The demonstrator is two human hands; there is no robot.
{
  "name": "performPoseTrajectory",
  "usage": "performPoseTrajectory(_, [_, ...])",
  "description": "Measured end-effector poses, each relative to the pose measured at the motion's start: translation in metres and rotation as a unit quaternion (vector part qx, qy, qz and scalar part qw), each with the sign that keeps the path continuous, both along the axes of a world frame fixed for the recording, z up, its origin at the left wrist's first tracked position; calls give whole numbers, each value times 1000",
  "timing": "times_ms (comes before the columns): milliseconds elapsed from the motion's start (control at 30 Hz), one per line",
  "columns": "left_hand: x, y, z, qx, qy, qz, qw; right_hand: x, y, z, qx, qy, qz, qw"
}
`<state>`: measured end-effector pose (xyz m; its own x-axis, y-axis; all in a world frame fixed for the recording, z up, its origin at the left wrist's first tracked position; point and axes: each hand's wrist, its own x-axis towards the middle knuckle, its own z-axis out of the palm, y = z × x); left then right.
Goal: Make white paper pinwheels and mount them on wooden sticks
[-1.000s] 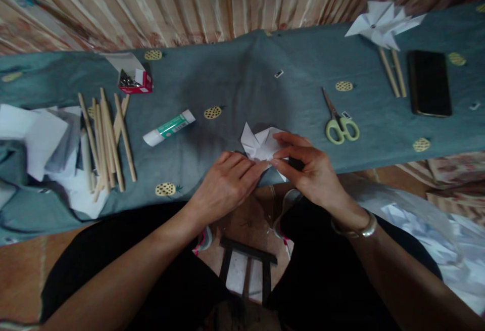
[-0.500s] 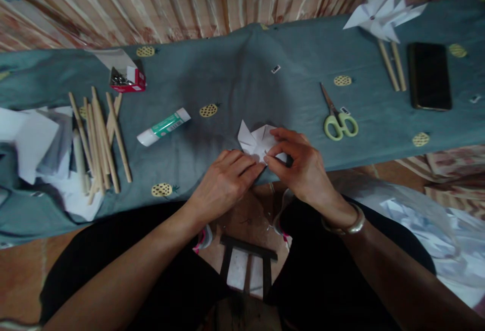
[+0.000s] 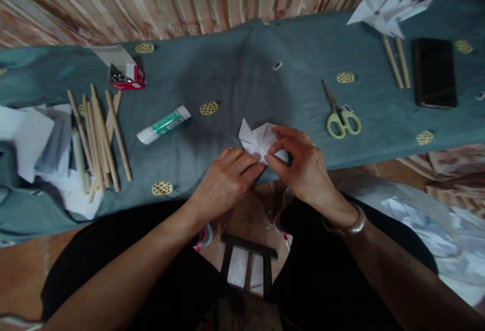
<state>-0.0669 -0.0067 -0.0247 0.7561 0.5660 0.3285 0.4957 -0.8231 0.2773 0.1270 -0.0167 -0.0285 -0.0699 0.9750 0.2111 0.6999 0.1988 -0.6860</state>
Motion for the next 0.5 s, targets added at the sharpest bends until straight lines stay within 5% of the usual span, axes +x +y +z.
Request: performPoseTrajectory(500, [1, 1, 0, -6, -1, 6, 1000, 0, -2, 0, 7, 4, 10, 1000])
